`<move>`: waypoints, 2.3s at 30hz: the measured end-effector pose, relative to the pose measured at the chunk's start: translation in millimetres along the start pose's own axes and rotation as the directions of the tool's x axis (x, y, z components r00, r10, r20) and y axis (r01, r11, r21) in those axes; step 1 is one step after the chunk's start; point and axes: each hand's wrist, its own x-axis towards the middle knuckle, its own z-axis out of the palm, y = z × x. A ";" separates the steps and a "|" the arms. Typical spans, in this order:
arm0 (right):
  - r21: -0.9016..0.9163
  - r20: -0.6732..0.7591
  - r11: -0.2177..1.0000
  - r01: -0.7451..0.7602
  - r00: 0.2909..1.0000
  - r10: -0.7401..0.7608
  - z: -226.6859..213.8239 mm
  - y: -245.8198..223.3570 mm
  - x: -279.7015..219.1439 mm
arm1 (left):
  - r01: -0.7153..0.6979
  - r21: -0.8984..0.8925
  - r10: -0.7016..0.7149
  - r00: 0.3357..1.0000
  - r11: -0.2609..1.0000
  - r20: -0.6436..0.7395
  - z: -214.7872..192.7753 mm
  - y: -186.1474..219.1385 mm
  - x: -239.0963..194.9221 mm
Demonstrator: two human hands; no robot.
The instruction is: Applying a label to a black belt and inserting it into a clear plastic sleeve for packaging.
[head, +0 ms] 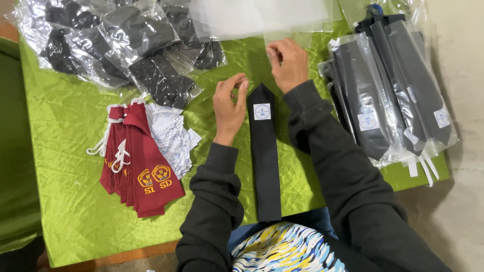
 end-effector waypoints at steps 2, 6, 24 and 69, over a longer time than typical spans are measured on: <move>0.240 -0.069 0.967 0.084 0.995 -0.070 -6.2 -24.1 0.2 | 0.055 -0.123 -0.045 0.996 0.991 0.080 14.0 8.4 8.4; 0.539 0.094 0.833 -0.126 0.992 0.090 -20.2 -50.7 0.6 | 0.272 -0.237 -0.210 0.944 0.933 0.256 27.9 26.1 18.1; 0.713 0.333 0.550 -0.434 0.901 0.279 -19.4 -3.3 -40.7 | 0.290 -0.647 -0.268 0.954 0.705 0.135 30.3 0.8 37.4; 0.277 -0.033 0.940 0.198 0.980 -0.197 5.6 26.2 -45.8 | -0.275 0.214 0.260 0.961 0.937 0.097 32.0 -53.1 26.9</move>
